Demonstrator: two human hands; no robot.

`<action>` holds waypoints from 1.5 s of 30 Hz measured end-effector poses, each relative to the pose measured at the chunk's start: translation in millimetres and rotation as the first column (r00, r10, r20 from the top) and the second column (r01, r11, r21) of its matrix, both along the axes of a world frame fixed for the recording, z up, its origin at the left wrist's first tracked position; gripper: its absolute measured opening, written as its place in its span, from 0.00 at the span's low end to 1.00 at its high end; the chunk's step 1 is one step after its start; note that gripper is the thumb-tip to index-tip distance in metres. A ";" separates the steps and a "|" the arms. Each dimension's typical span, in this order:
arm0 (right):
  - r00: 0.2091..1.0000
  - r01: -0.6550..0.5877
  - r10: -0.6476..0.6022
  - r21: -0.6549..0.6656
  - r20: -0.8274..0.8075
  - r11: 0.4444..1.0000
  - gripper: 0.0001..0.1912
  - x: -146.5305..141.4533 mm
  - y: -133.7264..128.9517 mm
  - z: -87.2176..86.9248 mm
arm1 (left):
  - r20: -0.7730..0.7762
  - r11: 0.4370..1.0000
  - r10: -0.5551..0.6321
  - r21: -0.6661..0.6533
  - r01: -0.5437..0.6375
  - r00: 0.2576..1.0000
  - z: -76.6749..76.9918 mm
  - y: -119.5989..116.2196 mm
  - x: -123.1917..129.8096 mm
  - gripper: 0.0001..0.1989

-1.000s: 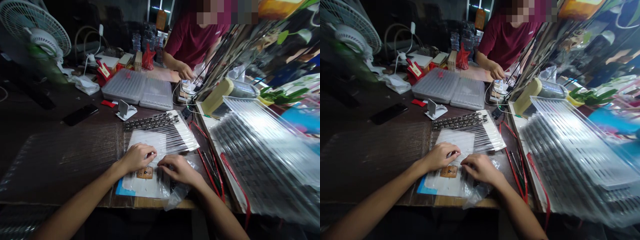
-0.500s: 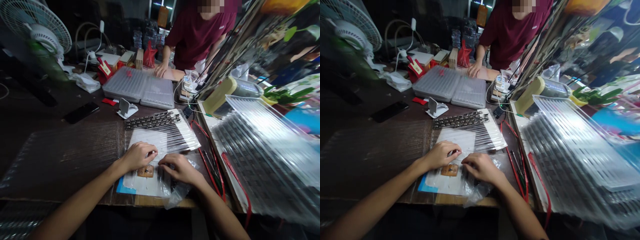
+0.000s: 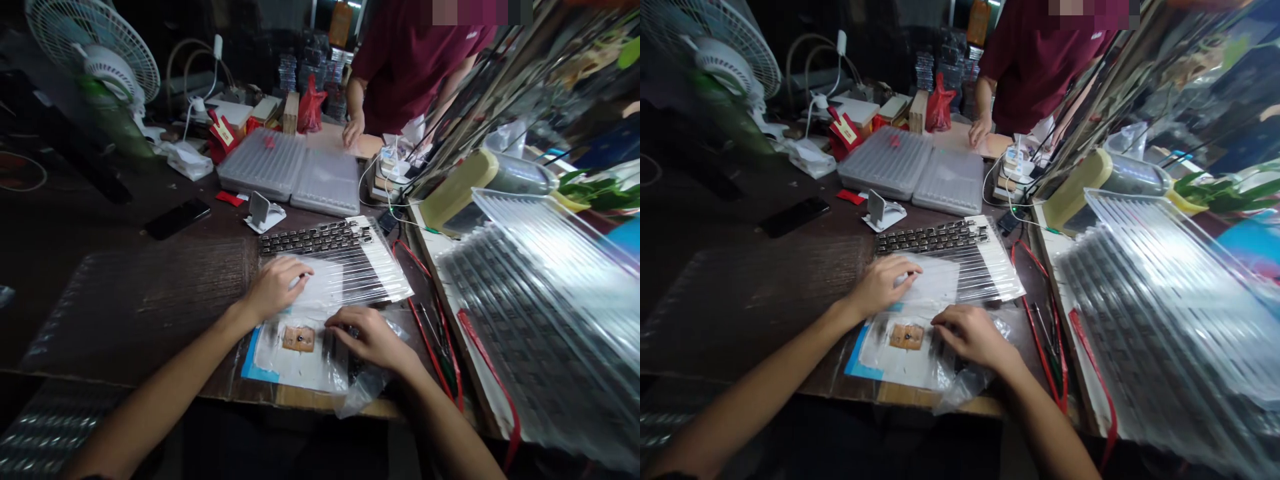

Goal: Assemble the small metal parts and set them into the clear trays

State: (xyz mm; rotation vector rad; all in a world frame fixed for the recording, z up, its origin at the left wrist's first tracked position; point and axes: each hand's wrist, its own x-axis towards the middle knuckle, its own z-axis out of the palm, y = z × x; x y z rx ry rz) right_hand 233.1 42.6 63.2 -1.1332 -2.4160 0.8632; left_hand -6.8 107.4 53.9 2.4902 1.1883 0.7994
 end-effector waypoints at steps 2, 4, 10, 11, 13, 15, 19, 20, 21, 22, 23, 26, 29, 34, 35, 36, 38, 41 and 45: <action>1.000 0.001 -0.001 0.003 0.002 1.000 0.10 0.4 -0.5 0.3 | -0.069 0.996 0.066 0.060 -0.062 0.995 3.6 19.7 -8.5 0.11; 1.000 -0.003 0.003 0.005 0.013 1.000 0.10 0.7 -1.0 0.8 | -0.140 0.992 0.075 0.107 -0.060 0.987 6.0 41.5 -14.7 0.12; 0.999 -0.029 0.030 -0.019 0.032 0.999 0.12 2.1 -0.3 4.7 | -0.387 0.960 -0.125 0.185 0.210 0.914 7.4 85.9 -15.1 0.21; 0.999 -0.033 0.034 -0.024 0.036 0.999 0.13 2.4 -0.1 6.0 | -0.419 0.953 -0.141 0.189 0.238 0.897 7.9 89.2 -13.8 0.22; 0.998 -0.042 0.044 -0.035 0.047 0.999 0.14 2.9 0.2 8.7 | -0.467 0.942 -0.156 0.196 0.273 0.871 9.0 94.1 -11.3 0.21; 0.998 -0.049 0.051 -0.042 0.048 0.998 0.14 3.3 0.1 10.9 | -0.493 0.934 -0.163 0.202 0.295 0.855 9.9 97.8 -9.1 0.19; 0.997 -0.065 0.067 -0.045 0.033 0.997 0.14 3.8 -0.5 12.5 | -0.514 0.920 -0.183 0.211 0.330 0.838 10.7 103.3 -6.2 0.17; 0.997 -0.069 0.070 -0.045 0.035 0.997 0.14 3.9 -0.5 12.4 | -0.515 0.918 -0.189 0.210 0.337 0.836 11.1 104.3 -5.7 0.17; 0.997 -0.071 0.073 -0.045 0.037 0.996 0.14 4.0 -0.6 12.2 | -0.515 0.916 -0.196 0.208 0.343 0.835 11.7 105.2 -5.2 0.15; 0.997 -0.070 0.072 -0.042 0.038 0.997 0.14 4.2 -0.5 11.8 | -0.513 0.913 -0.205 0.206 0.351 0.834 12.5 105.9 -4.7 0.14; 0.997 -0.069 0.071 -0.041 0.041 0.997 0.14 4.3 -0.4 11.4 | -0.512 0.909 -0.216 0.205 0.362 0.832 13.5 106.5 -4.1 0.12; 0.996 -0.073 0.075 -0.037 0.048 0.997 0.13 5.3 0.1 9.5 | -0.522 0.886 -0.244 0.222 0.406 0.818 16.5 108.4 -2.0 0.10; 0.996 -0.076 0.078 -0.037 0.050 0.996 0.12 6.6 0.8 7.5 | -0.555 0.859 -0.252 0.249 0.447 0.793 18.9 110.5 1.1 0.09; 0.997 -0.069 0.071 -0.054 0.038 0.996 0.12 8.5 1.7 7.6 | -0.619 0.837 -0.264 0.235 0.495 0.740 25.2 111.7 6.8 0.09; 0.997 -0.067 0.069 -0.057 0.037 0.996 0.12 8.7 1.8 8.2 | -0.631 0.837 -0.263 0.227 0.498 0.730 27.3 111.4 7.7 0.09; 0.997 -0.066 0.068 -0.057 0.035 0.996 0.12 8.8 1.8 8.8 | -0.642 0.838 -0.260 0.220 0.498 0.721 29.5 110.9 8.5 0.09; 0.997 -0.067 0.069 -0.050 0.032 0.997 0.12 9.1 1.6 10.0 | -0.666 0.844 -0.250 0.206 0.495 0.703 33.4 109.8 9.9 0.11; 0.997 -0.072 0.073 -0.034 0.038 0.997 0.11 9.4 0.9 11.3 | -0.697 0.855 -0.237 0.181 0.486 0.677 36.2 109.1 12.0 0.12; 0.996 -0.071 0.072 -0.034 0.047 0.997 0.13 10.0 0.2 12.6 | -0.717 0.859 -0.242 0.155 0.488 0.653 34.2 110.7 14.3 0.12</action>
